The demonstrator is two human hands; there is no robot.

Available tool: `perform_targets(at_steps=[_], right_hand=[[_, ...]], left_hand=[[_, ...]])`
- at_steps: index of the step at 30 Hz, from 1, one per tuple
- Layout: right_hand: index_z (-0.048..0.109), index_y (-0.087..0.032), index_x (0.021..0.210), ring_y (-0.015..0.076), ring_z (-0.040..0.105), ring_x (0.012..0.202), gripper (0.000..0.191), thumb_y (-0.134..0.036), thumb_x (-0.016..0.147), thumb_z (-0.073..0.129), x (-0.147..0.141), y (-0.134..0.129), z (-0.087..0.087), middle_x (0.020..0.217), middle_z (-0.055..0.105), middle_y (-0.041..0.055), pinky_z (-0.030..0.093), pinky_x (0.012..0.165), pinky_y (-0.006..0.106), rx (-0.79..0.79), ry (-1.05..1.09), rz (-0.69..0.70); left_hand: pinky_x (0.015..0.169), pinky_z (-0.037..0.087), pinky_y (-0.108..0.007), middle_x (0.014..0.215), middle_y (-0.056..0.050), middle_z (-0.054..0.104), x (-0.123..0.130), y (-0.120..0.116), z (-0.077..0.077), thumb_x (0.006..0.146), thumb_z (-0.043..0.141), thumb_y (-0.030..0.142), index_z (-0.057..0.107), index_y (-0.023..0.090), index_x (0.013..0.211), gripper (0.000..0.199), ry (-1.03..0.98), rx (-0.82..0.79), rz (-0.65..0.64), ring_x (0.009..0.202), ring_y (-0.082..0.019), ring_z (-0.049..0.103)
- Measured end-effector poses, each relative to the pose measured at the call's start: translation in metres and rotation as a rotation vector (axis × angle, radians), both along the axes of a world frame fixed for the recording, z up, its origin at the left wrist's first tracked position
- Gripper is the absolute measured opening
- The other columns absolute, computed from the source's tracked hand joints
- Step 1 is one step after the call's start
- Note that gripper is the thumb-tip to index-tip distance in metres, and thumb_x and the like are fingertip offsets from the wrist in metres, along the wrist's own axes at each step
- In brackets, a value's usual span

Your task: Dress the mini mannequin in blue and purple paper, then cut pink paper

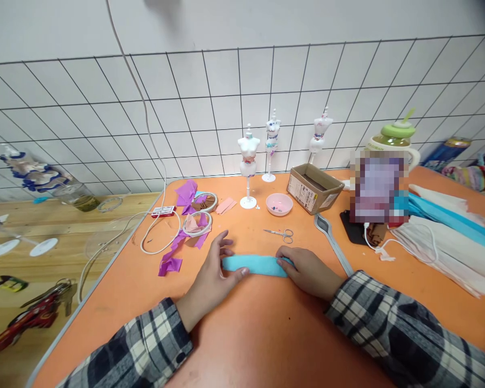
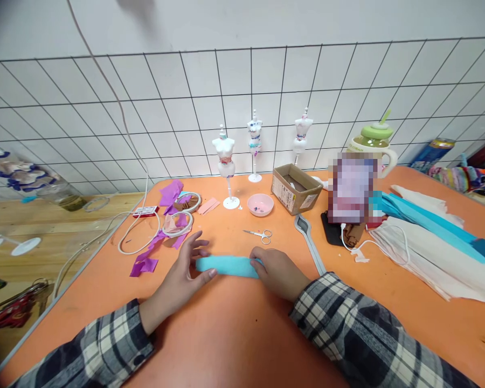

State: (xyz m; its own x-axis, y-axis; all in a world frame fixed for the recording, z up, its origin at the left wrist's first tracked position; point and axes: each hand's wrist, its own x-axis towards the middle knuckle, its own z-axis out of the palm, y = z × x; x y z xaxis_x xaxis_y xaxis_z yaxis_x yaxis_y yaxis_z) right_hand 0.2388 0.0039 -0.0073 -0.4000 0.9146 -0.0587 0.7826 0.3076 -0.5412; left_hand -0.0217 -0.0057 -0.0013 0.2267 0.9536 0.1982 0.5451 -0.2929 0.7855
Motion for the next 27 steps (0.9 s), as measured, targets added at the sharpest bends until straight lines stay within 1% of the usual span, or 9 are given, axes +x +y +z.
perform_targets(at_steps=[4, 6, 9, 11, 13, 16, 21, 25, 27], right_hand=[[0.058, -0.019, 0.096, 0.0186, 0.058, 0.084, 0.019, -0.029, 0.096, 0.041, 0.002, 0.001, 0.0, 0.093, 0.066, 0.0043, 0.038, 0.073, 0.029, -0.009, 0.042, 0.035], [0.058, -0.019, 0.096, 0.0186, 0.058, 0.084, 0.019, -0.029, 0.096, 0.041, 0.003, 0.001, 0.001, 0.092, 0.066, 0.0044, 0.038, 0.073, 0.029, -0.014, 0.056, 0.041], [0.058, -0.019, 0.094, 0.0183, 0.057, 0.082, 0.018, -0.028, 0.095, 0.042, 0.003, 0.001, 0.002, 0.091, 0.065, 0.0041, 0.038, 0.072, 0.029, -0.026, 0.063, 0.046], [0.058, -0.019, 0.094, 0.0181, 0.057, 0.082, 0.017, -0.027, 0.095, 0.042, 0.003, 0.001, 0.003, 0.09, 0.065, 0.0039, 0.038, 0.072, 0.029, -0.028, 0.06, 0.052], [0.058, -0.019, 0.094, 0.0182, 0.057, 0.082, 0.017, -0.026, 0.094, 0.043, 0.003, 0.0, 0.003, 0.091, 0.065, 0.0038, 0.038, 0.072, 0.029, -0.022, 0.05, 0.052], [0.058, -0.019, 0.095, 0.0186, 0.057, 0.084, 0.017, -0.027, 0.095, 0.042, 0.002, -0.001, 0.003, 0.092, 0.065, 0.0041, 0.037, 0.072, 0.029, -0.02, 0.036, 0.041], [0.058, -0.019, 0.096, 0.0193, 0.057, 0.084, 0.018, -0.026, 0.095, 0.041, -0.002, -0.003, 0.002, 0.09, 0.065, 0.0048, 0.036, 0.072, 0.029, -0.006, -0.008, 0.037], [0.059, -0.018, 0.096, 0.0199, 0.056, 0.084, 0.019, -0.025, 0.095, 0.041, -0.006, -0.003, 0.004, 0.089, 0.065, 0.006, 0.035, 0.071, 0.03, 0.014, -0.056, 0.038], [0.06, -0.018, 0.096, 0.0202, 0.057, 0.085, 0.02, -0.025, 0.096, 0.041, -0.008, -0.004, 0.004, 0.09, 0.065, 0.0062, 0.036, 0.073, 0.03, 0.02, -0.06, 0.043]], left_hand=[[0.088, 0.045, -0.041, 0.111, -0.01, 0.062, -0.005, 0.008, 0.003, 0.079, 0.069, 0.049, 0.048, 0.022, 0.132, 0.063, 0.141, -0.071, -0.083, 0.102, -0.027, 0.057], [0.081, 0.046, -0.036, 0.098, -0.007, 0.064, -0.007, 0.01, 0.006, 0.08, 0.068, 0.05, 0.053, 0.022, 0.127, 0.057, 0.133, -0.132, -0.13, 0.093, -0.024, 0.059], [0.07, 0.046, -0.029, 0.089, -0.003, 0.062, -0.007, 0.009, 0.009, 0.083, 0.065, 0.045, 0.048, 0.019, 0.131, 0.058, 0.0, -0.22, -0.187, 0.078, -0.018, 0.058], [0.069, 0.045, -0.028, 0.087, -0.002, 0.062, -0.007, 0.008, 0.01, 0.084, 0.063, 0.042, 0.044, 0.018, 0.134, 0.059, -0.044, -0.245, -0.225, 0.076, -0.017, 0.057], [0.071, 0.046, -0.029, 0.086, -0.002, 0.063, -0.006, 0.007, 0.009, 0.085, 0.062, 0.04, 0.041, 0.017, 0.138, 0.061, -0.013, -0.253, -0.236, 0.077, -0.017, 0.058], [0.076, 0.047, -0.033, 0.083, -0.002, 0.064, -0.004, 0.006, 0.006, 0.087, 0.06, 0.036, 0.041, 0.02, 0.139, 0.058, 0.113, -0.241, -0.176, 0.079, -0.019, 0.058], [0.093, 0.043, -0.045, 0.096, -0.006, 0.067, -0.006, 0.007, 0.0, 0.09, 0.058, 0.033, 0.045, 0.024, 0.139, 0.052, 0.351, -0.102, -0.07, 0.098, -0.026, 0.059], [0.106, 0.034, -0.053, 0.115, -0.011, 0.065, -0.006, 0.001, 0.005, 0.094, 0.051, 0.031, 0.047, 0.022, 0.138, 0.045, 0.509, 0.136, -0.105, 0.111, -0.029, 0.056], [0.113, 0.024, -0.055, 0.132, -0.012, 0.058, -0.002, -0.007, 0.008, 0.097, 0.045, 0.033, 0.042, 0.023, 0.144, 0.047, 0.567, 0.271, -0.196, 0.127, -0.03, 0.048]])
